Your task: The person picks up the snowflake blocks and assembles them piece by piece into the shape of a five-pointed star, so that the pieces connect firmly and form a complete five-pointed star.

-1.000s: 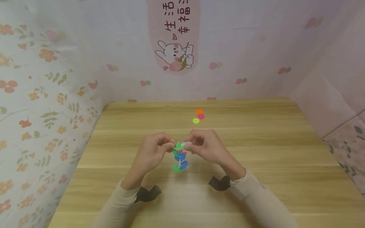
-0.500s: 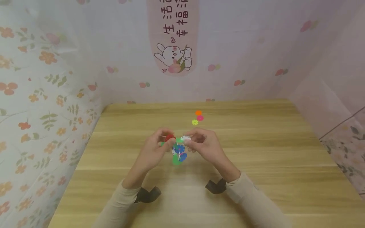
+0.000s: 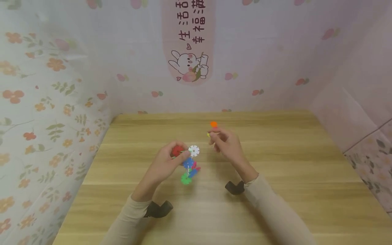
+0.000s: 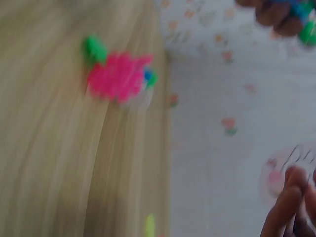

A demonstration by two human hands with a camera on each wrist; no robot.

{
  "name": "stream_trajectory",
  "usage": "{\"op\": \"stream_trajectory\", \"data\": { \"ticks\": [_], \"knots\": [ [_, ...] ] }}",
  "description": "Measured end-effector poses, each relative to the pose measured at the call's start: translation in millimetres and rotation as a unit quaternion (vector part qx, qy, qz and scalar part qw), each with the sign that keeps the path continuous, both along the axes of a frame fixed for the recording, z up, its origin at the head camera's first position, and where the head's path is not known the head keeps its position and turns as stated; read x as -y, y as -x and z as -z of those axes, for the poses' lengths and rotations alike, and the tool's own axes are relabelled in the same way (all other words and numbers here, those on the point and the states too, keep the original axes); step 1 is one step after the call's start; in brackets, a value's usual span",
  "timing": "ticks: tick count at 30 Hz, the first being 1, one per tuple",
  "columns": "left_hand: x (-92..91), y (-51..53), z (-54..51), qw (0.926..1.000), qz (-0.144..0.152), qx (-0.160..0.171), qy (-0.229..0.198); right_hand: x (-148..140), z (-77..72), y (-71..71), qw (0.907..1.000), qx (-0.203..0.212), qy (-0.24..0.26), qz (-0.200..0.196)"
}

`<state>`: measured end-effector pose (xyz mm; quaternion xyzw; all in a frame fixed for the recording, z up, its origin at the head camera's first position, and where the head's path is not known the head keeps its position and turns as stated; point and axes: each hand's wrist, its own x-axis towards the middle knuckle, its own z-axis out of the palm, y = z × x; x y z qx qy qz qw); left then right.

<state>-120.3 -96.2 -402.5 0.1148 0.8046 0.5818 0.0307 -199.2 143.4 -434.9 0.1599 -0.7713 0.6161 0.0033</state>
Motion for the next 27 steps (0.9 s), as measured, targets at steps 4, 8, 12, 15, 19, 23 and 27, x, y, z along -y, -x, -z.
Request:
{"op": "stream_trajectory", "data": {
  "ticks": [4, 8, 12, 15, 19, 23, 27],
  "knots": [
    [3.6, 0.2, -0.8, 0.9999, 0.003, -0.005, -0.009, -7, 15.5, 33.2, 0.9942, 0.041, -0.04, 0.091],
    [6.3, 0.3, -1.0, 0.9998, 0.009, -0.003, -0.016, -9, 34.0, 60.9, 0.9861, 0.092, -0.081, 0.112],
    [10.2, 0.3, -2.4, 0.9998, 0.006, 0.006, -0.02, -7, 51.2, 79.7, 0.9827, 0.129, -0.099, 0.088],
    [15.1, 0.8, -5.6, 0.9993, -0.008, 0.009, -0.035, -1, 57.6, 84.5, 0.983, 0.134, -0.106, 0.067],
    [22.2, 1.4, -10.1, 0.9984, -0.026, 0.008, -0.049, 12, 59.1, 80.9, 0.9831, 0.119, -0.139, -0.001],
    [24.6, 2.2, -10.5, 0.9986, -0.028, 0.01, -0.043, 28, 57.3, 66.3, 0.9744, 0.119, -0.168, -0.09],
    [24.5, 2.4, -8.8, 0.9989, -0.022, 0.013, -0.039, 47, 55.6, 51.7, 0.9653, 0.098, -0.198, -0.14]
  ]
}}
